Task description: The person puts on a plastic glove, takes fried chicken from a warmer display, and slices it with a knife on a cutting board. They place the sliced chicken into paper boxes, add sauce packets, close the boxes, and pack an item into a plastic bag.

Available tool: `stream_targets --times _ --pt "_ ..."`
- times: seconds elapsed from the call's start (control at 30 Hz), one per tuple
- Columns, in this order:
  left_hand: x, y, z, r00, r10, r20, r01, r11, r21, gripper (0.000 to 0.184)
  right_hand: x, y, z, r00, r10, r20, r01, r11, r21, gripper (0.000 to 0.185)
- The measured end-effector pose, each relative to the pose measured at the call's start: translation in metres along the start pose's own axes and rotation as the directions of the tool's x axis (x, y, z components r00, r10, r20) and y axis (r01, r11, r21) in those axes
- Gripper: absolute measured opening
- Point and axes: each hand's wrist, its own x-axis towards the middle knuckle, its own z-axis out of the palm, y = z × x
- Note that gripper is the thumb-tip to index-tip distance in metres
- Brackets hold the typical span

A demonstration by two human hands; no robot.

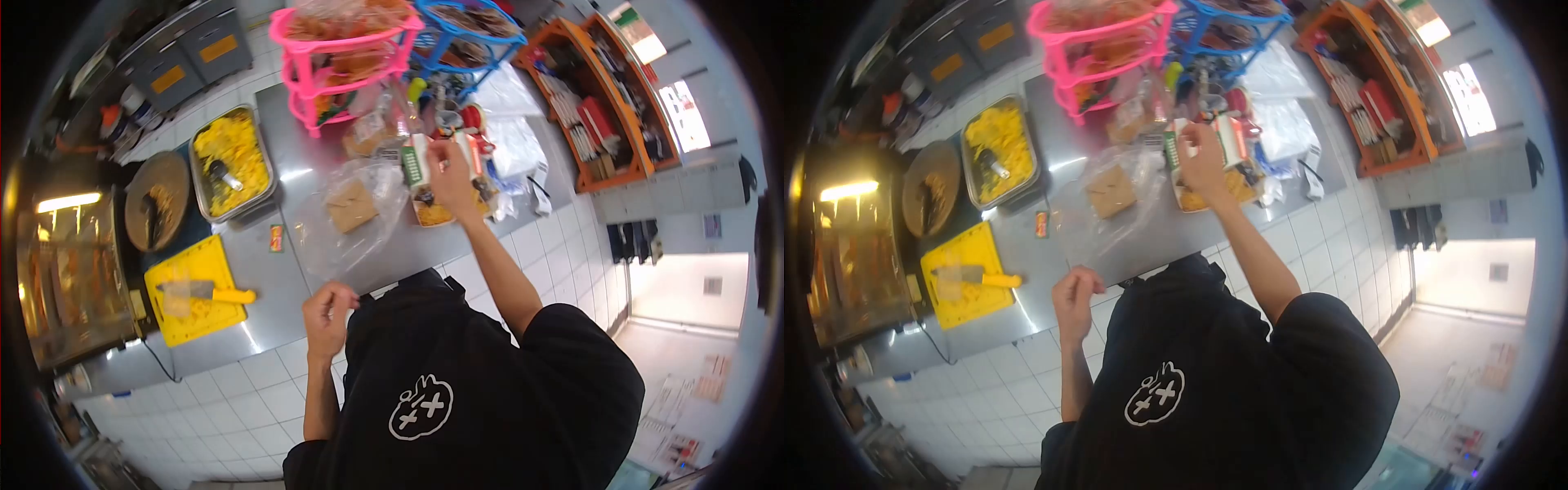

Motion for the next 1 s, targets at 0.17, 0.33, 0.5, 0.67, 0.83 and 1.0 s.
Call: stream_targets --times 0.17,0.33,0.5,0.67,0.83,1.0 --pt "0.053 0.005 0.083 0.893 -0.1 0.438 0.073 0.994 0.079 0.024 0.002 0.131 -0.127 0.898 0.431 -0.085 -0.439 0.876 -0.199 0.026" --pt "0.128 -0.048 0.178 0.9 -0.184 0.394 0.109 0.972 0.206 0.027 -0.029 0.23 -0.18 0.752 0.635 0.176 -0.483 0.713 -0.509 0.031" --pt "0.183 -0.101 0.247 0.648 -0.628 0.43 0.147 0.658 0.739 0.028 -0.027 0.241 -0.168 0.909 0.3 0.289 -0.2 0.923 -0.33 0.029" --pt "0.159 -0.159 0.289 0.696 -0.696 0.177 0.566 0.684 0.461 0.054 -0.026 0.217 -0.159 0.858 0.148 0.492 -0.02 0.967 -0.256 0.018" --pt "0.158 -0.174 0.308 0.857 -0.499 -0.131 0.516 0.83 0.212 0.049 -0.033 0.224 -0.175 0.698 -0.213 0.683 0.307 0.952 -0.017 0.016" --pt "0.17 -0.163 0.352 0.864 -0.381 -0.329 0.467 0.852 0.238 0.034 -0.009 0.247 -0.169 0.776 0.112 0.621 -0.192 0.979 0.064 0.016"
